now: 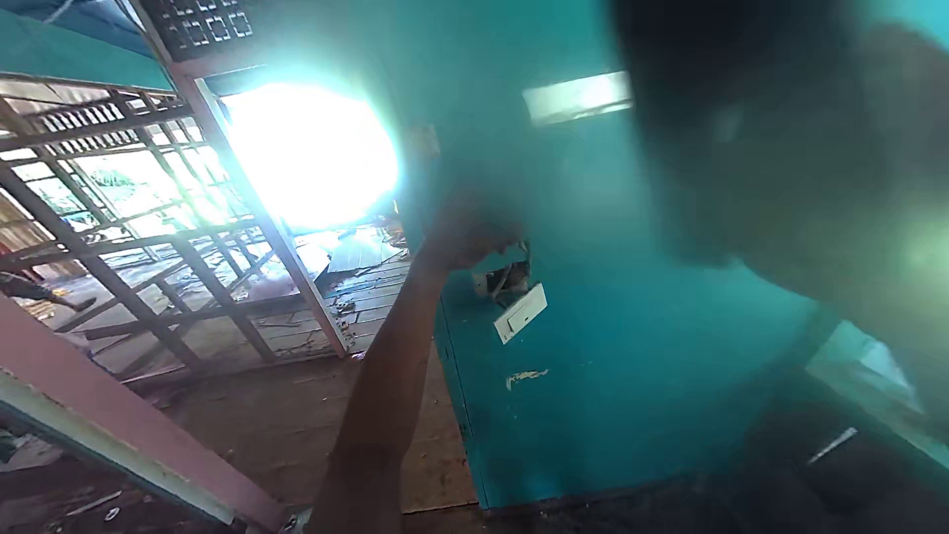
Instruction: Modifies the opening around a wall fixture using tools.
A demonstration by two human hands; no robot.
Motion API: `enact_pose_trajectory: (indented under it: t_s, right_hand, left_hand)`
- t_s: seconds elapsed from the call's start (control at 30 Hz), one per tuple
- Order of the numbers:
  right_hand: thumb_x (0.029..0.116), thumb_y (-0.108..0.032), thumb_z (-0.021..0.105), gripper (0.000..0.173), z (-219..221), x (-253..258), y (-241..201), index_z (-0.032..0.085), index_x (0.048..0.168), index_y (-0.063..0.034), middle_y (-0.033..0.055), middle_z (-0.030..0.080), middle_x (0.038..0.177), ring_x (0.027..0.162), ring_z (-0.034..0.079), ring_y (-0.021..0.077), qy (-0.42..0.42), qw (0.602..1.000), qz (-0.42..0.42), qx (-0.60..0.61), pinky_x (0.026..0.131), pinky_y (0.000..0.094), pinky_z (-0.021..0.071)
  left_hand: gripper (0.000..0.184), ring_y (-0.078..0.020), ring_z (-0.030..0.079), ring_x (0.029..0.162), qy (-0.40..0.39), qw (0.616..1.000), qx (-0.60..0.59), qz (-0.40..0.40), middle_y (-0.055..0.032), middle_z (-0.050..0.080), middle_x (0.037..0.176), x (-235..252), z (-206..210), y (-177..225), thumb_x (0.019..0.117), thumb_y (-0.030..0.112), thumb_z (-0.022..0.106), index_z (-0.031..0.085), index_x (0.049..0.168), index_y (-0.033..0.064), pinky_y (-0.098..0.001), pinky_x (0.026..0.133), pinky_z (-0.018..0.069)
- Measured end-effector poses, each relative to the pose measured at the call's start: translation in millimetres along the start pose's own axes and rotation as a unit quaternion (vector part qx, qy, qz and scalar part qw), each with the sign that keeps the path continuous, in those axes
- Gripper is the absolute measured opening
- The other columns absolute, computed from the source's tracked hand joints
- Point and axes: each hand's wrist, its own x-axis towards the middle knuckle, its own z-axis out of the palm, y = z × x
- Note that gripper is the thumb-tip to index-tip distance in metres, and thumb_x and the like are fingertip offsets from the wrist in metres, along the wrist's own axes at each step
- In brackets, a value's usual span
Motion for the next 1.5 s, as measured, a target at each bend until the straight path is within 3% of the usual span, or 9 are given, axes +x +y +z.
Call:
enact_pose_trajectory:
  t_s: [0.17,0.37,0.5,0.7,0.8,1.03,1.3,1.4,1.5]
  right_hand:
    - [0.0927,-0.026,0.062,0.023,36.0,1.2,-1.5,0.062,0.111,-0.0127,0.0104,0.056,0.061,0.053,0.06,0.0379,-0.206,0.971,0.04,-0.11,0.043,0.0547,0.0421]
    - [0.0962,-0.026,0.058,0.026,23.8,14.3,-15.8,0.059,0.11,-0.0033,0.0099,0.056,0.069,0.05,0.053,0.0238,-0.028,0.999,-0.005,-0.032,0.043,0.0418,0.0395]
    - [0.0934,-0.027,0.063,0.024,65.4,0.6,5.5,0.061,0.113,-0.0137,0.0101,0.058,0.064,0.056,0.061,0.036,-0.221,0.971,0.06,-0.076,0.045,0.0547,0.0451]
    - [0.0921,-0.026,0.061,0.024,33.5,20.0,-19.6,0.06,0.107,-0.0073,0.0042,0.056,0.068,0.051,0.052,0.0169,-0.048,0.998,0.031,0.016,0.043,0.0376,0.0406]
    - [0.0914,-0.024,0.065,0.03,71.3,-2.2,-5.7,0.063,0.115,-0.0055,0.014,0.062,0.069,0.056,0.063,0.0363,-0.155,0.986,0.037,-0.044,0.046,0.0551,0.047]
    - [0.0937,-0.031,0.06,0.023,38.6,8.4,-15.7,0.061,0.102,-0.0099,0.0007,0.055,0.063,0.047,0.052,0.0144,-0.051,0.998,0.037,0.002,0.04,0.0358,0.0406]
    - [0.0863,-0.028,0.062,0.018,80.3,-21.1,-3.3,0.063,0.099,-0.0143,0.0015,0.053,0.059,0.049,0.057,0.0254,-0.177,0.983,0.032,-0.039,0.04,0.0458,0.0406]
    - [0.0911,-0.033,0.058,0.022,68.5,-25.3,-7.3,0.062,0.102,-0.015,-0.0019,0.053,0.06,0.047,0.053,0.0167,-0.126,0.989,0.076,0.015,0.039,0.0403,0.0408]
    - [0.0925,-0.033,0.061,0.025,59.6,-41.2,-5.8,0.061,0.107,-0.0134,-0.0019,0.053,0.061,0.048,0.051,0.0133,-0.137,0.979,0.146,0.034,0.042,0.0366,0.0407]
  left_hand:
    - [0.025,-0.0104,0.065,0.062,0.07,0.995,0.05,-0.041,-0.0005,0.065,0.072,-5.5,6.6,-11.9,0.0788,0.009,0.085,0.061,0.087,0.0058,-0.0283,0.062,0.0593]
    - [0.027,-0.0138,0.065,0.058,0.04,0.995,-0.093,0.027,-0.0029,0.064,0.07,-0.6,-6.4,-29.2,0.0762,-0.003,0.082,0.058,0.083,0.0065,-0.032,0.055,0.0601]
    - [0.025,-0.0122,0.068,0.062,0.124,0.976,0.137,-0.114,-0.0021,0.07,0.073,-9.7,-5.0,-15.6,0.0757,0.012,0.087,0.066,0.087,0.006,-0.0322,0.062,0.0613]
    - [0.027,-0.0079,0.058,0.06,0.05,0.996,-0.068,0.005,0.0014,0.059,0.071,-3.6,-11.9,-43.2,0.0798,0.005,0.083,0.057,0.085,0.0088,-0.0249,0.057,0.0532]
    - [0.033,-0.0064,0.065,0.071,0.101,0.989,0.076,-0.078,-0.0015,0.069,0.082,-14.5,-8.2,-31.8,0.075,0.013,0.088,0.068,0.099,0.0024,-0.0259,0.069,0.0581]
    - [0.027,-0.0057,0.056,0.06,0.049,0.998,-0.042,-0.02,0.0029,0.058,0.068,-13.7,-10.9,-45.6,0.0778,0.008,0.085,0.06,0.085,0.0082,-0.0227,0.057,0.0489]
    - [0.036,-0.0079,0.067,0.086,0.085,0.969,0.161,-0.165,-0.0047,0.07,0.094,-39.8,-2.0,-32.9,0.0787,0.013,0.085,0.068,0.108,0.0019,-0.0298,0.082,0.0578]
    - [0.019,-0.011,0.059,0.061,0.16,0.963,0.217,-0.006,-0.0034,0.059,0.069,-85.7,53.0,-55.0,0.0852,0.014,0.073,0.059,0.075,0.0069,-0.0288,0.056,0.0527]
    - [0.017,-0.0245,0.064,0.081,0.116,0.921,0.331,0.172,-0.0107,0.063,0.08,-158.2,103.6,-111.2,0.0965,0.003,0.059,0.062,0.08,0.0079,-0.0388,0.09,0.0545]
